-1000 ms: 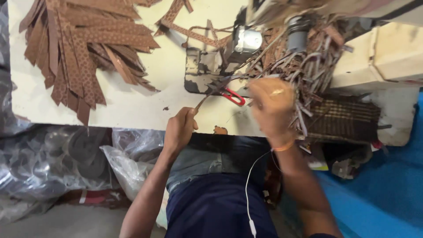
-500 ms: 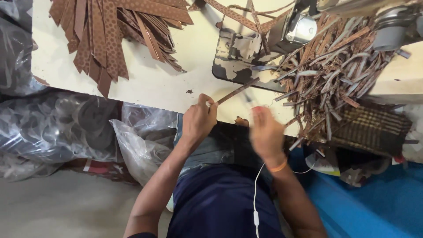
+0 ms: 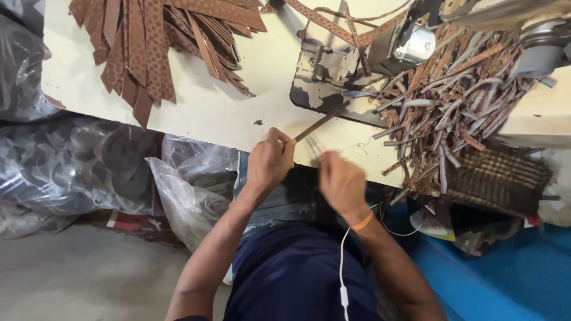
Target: Trimming the ends of patterned leather strips using snips at a workbench.
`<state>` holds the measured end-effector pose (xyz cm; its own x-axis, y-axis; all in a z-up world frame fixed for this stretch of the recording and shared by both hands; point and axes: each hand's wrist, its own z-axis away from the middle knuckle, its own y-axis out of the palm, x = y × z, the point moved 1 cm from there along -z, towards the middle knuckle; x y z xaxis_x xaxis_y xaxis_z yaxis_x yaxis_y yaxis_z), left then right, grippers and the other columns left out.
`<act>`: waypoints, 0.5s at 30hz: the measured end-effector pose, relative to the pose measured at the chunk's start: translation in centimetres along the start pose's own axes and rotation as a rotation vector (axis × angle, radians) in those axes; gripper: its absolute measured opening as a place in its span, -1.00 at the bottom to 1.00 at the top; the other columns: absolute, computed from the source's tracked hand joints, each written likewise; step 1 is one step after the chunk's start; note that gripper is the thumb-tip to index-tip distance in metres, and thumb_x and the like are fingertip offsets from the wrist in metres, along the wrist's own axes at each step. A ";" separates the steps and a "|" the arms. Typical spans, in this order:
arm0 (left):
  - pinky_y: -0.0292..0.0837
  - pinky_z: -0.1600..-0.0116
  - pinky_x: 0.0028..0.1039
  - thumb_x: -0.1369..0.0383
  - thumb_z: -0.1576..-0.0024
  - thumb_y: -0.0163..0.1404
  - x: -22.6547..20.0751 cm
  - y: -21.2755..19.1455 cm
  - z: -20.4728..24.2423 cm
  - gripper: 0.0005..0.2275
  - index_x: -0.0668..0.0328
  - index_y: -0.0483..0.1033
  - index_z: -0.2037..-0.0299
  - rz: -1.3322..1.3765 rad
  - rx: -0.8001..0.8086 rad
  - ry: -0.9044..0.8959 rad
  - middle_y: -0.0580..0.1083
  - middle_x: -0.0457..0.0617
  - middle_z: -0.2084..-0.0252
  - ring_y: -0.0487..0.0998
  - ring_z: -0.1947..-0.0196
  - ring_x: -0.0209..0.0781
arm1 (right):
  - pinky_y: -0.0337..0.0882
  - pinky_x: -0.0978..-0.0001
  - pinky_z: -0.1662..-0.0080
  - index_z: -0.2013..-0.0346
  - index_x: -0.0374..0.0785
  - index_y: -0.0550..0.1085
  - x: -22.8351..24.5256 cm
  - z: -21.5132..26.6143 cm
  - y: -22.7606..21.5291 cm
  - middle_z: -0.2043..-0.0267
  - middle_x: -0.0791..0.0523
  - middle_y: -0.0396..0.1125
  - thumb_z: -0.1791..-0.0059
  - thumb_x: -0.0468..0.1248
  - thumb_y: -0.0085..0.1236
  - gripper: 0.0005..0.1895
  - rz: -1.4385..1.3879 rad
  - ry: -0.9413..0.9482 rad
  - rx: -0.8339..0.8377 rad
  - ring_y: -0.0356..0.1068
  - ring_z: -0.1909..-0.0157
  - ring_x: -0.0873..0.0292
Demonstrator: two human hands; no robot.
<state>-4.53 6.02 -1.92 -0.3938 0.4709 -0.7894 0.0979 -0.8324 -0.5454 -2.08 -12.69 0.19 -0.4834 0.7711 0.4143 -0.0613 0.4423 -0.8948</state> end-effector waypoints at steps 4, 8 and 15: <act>0.45 0.38 -0.12 0.32 -0.17 0.08 0.3 0.2 -0.2 -0.83 0.25 0.42 0.26 -0.015 -0.070 0.062 0.54 0.04 0.58 0.59 0.50 0.12 | 0.28 0.08 0.48 0.31 -0.25 0.44 0.1 -0.4 -0.2 0.59 -0.01 0.32 -0.12 -0.26 0.09 -0.84 -0.054 -0.012 -0.044 0.34 0.58 -0.08; 0.46 0.38 -0.12 0.36 -0.16 0.08 0.4 0.0 0.0 -0.86 0.26 0.42 0.29 0.003 -0.035 0.046 0.53 0.05 0.60 0.60 0.51 0.12 | 0.29 0.08 0.48 0.30 -0.25 0.45 0.1 0.0 0.0 0.60 -0.01 0.33 -0.12 -0.25 0.09 -0.84 -0.083 0.001 -0.009 0.36 0.58 -0.07; 0.43 0.40 -0.11 0.40 -0.16 0.10 0.7 -0.1 0.1 -0.86 0.30 0.42 0.32 -0.002 -0.117 0.140 0.51 0.10 0.57 0.57 0.50 0.18 | 0.29 0.10 0.49 0.32 -0.24 0.46 -0.2 -0.4 0.1 0.61 -0.02 0.32 -0.13 -0.21 0.07 -0.80 -0.068 0.030 0.022 0.36 0.59 -0.06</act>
<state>-4.92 6.43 -2.38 -0.2641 0.5154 -0.8152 0.2063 -0.7955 -0.5698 -1.64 -12.63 0.04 -0.4510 0.7533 0.4787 -0.1124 0.4842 -0.8677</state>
